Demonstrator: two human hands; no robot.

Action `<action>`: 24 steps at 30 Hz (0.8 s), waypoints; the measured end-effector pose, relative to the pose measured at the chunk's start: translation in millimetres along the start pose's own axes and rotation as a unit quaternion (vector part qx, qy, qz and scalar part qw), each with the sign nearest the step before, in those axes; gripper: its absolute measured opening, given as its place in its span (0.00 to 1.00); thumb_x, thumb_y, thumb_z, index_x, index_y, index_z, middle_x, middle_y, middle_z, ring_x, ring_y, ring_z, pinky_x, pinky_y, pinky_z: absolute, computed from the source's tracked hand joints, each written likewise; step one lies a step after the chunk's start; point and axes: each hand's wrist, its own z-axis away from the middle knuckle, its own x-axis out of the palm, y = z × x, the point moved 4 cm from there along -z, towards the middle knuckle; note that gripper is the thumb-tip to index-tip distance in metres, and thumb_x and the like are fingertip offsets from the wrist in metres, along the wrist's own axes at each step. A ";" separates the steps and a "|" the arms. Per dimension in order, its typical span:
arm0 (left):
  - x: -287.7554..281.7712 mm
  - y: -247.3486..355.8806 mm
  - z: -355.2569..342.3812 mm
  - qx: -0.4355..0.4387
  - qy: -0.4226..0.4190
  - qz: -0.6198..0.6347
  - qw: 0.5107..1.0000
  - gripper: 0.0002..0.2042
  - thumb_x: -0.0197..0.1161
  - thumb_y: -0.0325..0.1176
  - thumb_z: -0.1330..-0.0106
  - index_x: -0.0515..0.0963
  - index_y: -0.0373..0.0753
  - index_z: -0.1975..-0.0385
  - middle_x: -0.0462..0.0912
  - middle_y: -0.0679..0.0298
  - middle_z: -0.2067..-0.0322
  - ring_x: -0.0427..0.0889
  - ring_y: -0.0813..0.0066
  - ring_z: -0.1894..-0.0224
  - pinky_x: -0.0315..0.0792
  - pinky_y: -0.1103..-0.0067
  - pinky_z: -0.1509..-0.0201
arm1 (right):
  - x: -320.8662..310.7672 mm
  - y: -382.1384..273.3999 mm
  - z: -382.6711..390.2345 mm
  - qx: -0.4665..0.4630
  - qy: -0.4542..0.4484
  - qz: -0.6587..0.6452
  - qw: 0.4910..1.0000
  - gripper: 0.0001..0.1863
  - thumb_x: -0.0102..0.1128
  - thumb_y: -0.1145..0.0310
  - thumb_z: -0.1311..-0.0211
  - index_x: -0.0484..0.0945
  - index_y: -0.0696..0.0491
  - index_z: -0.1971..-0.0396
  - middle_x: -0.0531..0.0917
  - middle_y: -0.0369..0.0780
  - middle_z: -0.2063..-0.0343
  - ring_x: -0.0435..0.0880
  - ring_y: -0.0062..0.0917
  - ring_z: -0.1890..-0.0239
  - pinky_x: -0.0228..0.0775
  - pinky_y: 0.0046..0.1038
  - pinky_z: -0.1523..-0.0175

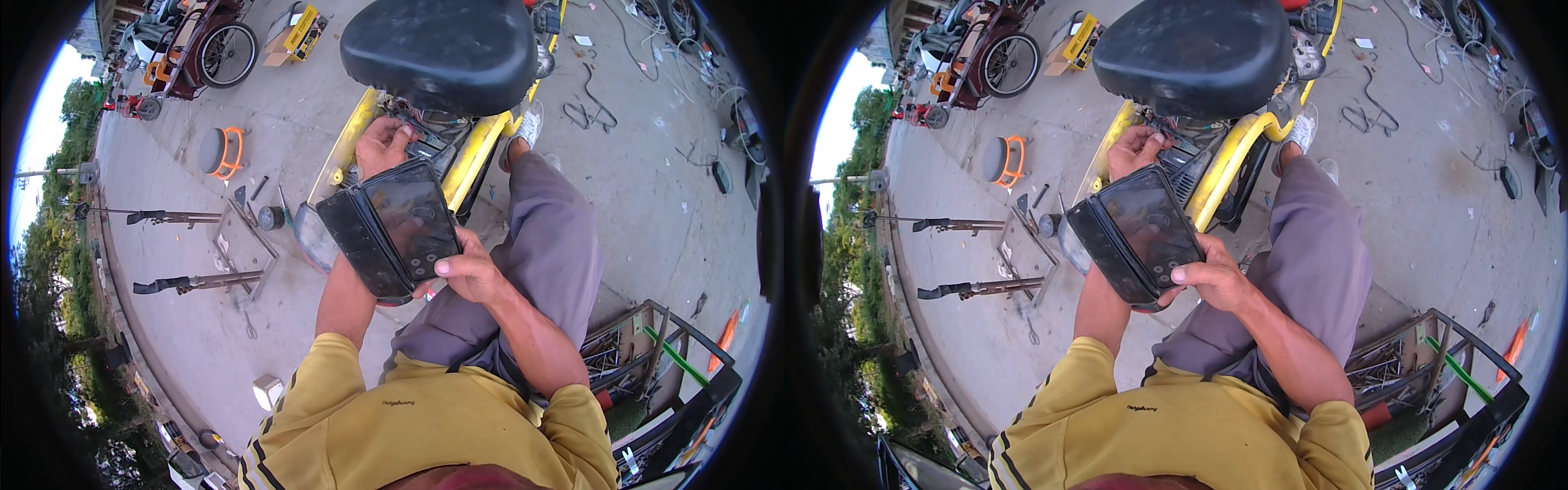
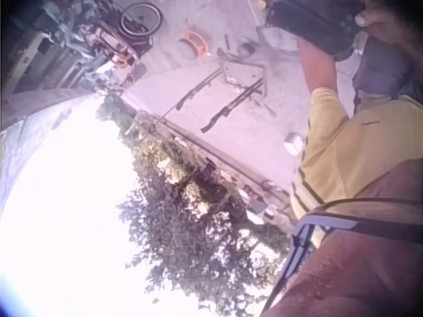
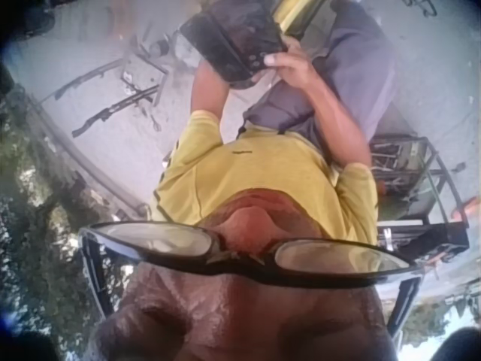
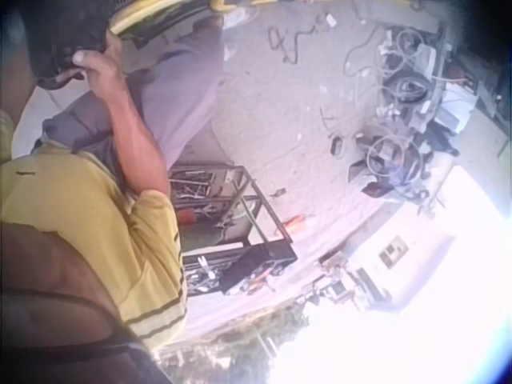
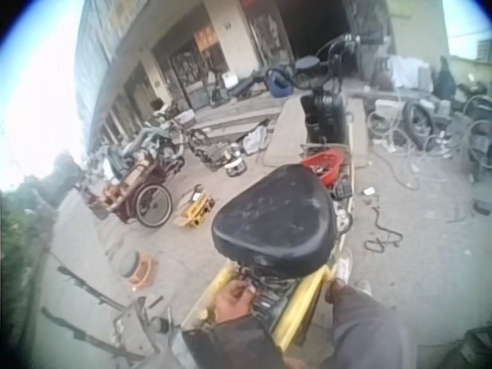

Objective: The person sits on the ground and works on the wiring of a yellow scooter. They hold a black device in one hand while manipulating wires with the other, then place the device on the seat and continue adjusting the wires with both hands.

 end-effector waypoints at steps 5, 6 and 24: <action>-0.5 4.4 3.6 -0.022 -0.004 0.022 1.000 0.06 0.65 0.25 0.33 0.81 0.31 0.60 0.88 0.61 0.71 0.74 0.88 0.78 0.63 0.87 0.76 | -1.0 1.0 0.9 -0.002 0.001 0.007 1.000 0.38 0.62 0.72 0.50 0.64 0.66 0.36 0.81 0.50 0.50 0.87 0.38 0.57 0.87 0.42 0.63; -0.6 3.1 2.5 -0.010 -0.002 0.018 1.000 0.06 0.65 0.25 0.33 0.81 0.31 0.60 0.88 0.60 0.71 0.74 0.88 0.78 0.63 0.86 0.76 | -1.8 0.9 1.1 -0.002 0.001 0.009 1.000 0.38 0.62 0.72 0.50 0.65 0.66 0.36 0.81 0.50 0.50 0.87 0.38 0.57 0.87 0.42 0.63; -0.2 -10.1 -1.1 0.054 -0.021 0.034 0.998 0.06 0.64 0.24 0.31 0.79 0.28 0.59 0.88 0.58 0.69 0.82 0.81 0.70 0.70 0.84 0.69 | -6.9 -8.9 9.5 -0.011 0.005 -0.003 1.000 0.32 0.64 0.72 0.49 0.72 0.66 0.41 0.84 0.47 0.55 0.87 0.33 0.58 0.87 0.38 0.62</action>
